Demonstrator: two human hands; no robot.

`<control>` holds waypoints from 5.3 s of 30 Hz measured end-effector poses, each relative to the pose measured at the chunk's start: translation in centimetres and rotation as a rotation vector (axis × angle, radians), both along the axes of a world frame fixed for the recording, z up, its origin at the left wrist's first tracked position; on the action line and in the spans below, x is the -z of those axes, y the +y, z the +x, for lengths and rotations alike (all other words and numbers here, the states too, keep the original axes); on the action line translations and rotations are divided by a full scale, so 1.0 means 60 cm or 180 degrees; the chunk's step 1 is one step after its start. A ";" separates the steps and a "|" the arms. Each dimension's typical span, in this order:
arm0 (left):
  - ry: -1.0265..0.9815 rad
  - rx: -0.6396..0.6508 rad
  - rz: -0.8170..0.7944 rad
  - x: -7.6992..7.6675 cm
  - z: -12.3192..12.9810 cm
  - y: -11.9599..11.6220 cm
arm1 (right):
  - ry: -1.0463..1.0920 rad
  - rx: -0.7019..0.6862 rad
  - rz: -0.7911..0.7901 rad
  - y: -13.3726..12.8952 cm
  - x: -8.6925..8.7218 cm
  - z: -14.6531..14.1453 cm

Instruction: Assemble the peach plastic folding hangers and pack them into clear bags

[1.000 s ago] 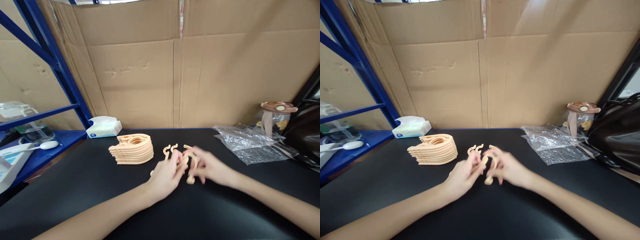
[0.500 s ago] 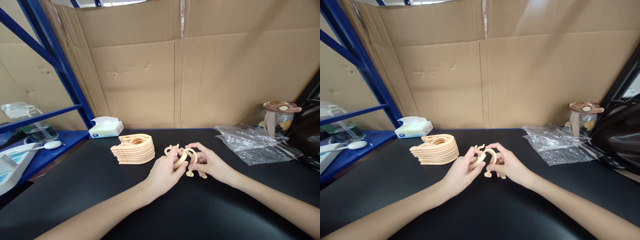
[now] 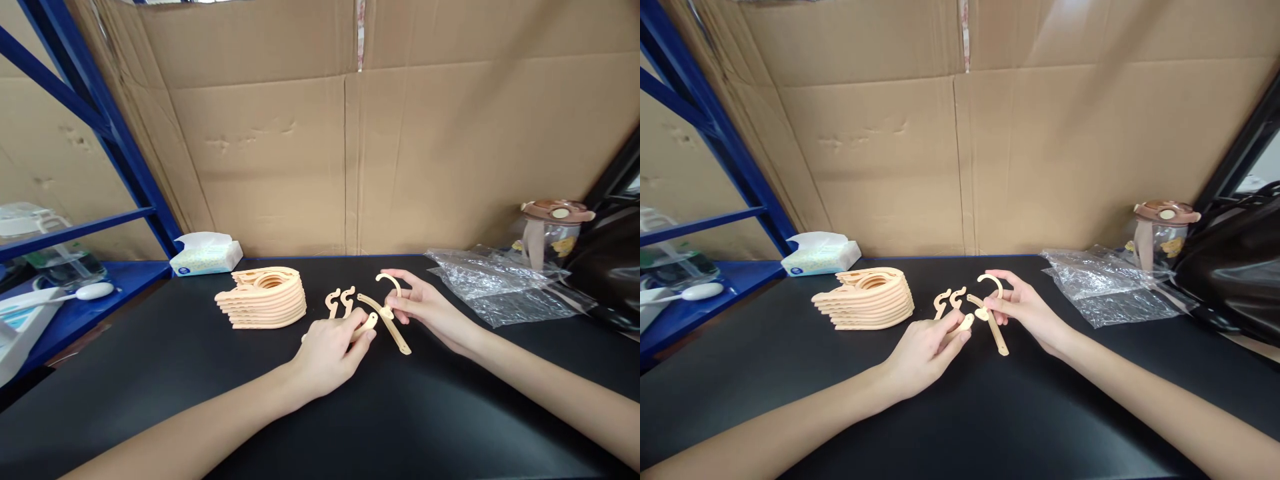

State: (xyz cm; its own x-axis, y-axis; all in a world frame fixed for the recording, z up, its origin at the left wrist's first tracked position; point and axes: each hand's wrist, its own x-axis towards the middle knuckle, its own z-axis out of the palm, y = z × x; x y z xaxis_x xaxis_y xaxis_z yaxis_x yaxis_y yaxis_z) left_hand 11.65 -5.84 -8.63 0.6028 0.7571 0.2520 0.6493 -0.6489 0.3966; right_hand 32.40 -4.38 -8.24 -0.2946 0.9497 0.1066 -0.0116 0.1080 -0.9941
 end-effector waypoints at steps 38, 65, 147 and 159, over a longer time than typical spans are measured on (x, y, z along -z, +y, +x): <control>0.0377 0.0116 0.0168 0.002 0.009 -0.009 | -0.0488 -0.0406 0.0336 0.005 0.005 0.003; -0.0029 0.0088 -0.0172 -0.003 0.011 -0.008 | -0.0381 -0.0429 0.0189 0.006 0.010 0.004; -0.3016 -0.0361 -0.3449 -0.005 0.000 0.018 | -0.3575 0.0262 0.1667 -0.009 0.018 -0.003; -0.2871 -0.0464 -0.3538 -0.006 -0.003 0.019 | -0.3401 -0.0530 0.2459 -0.015 0.014 -0.005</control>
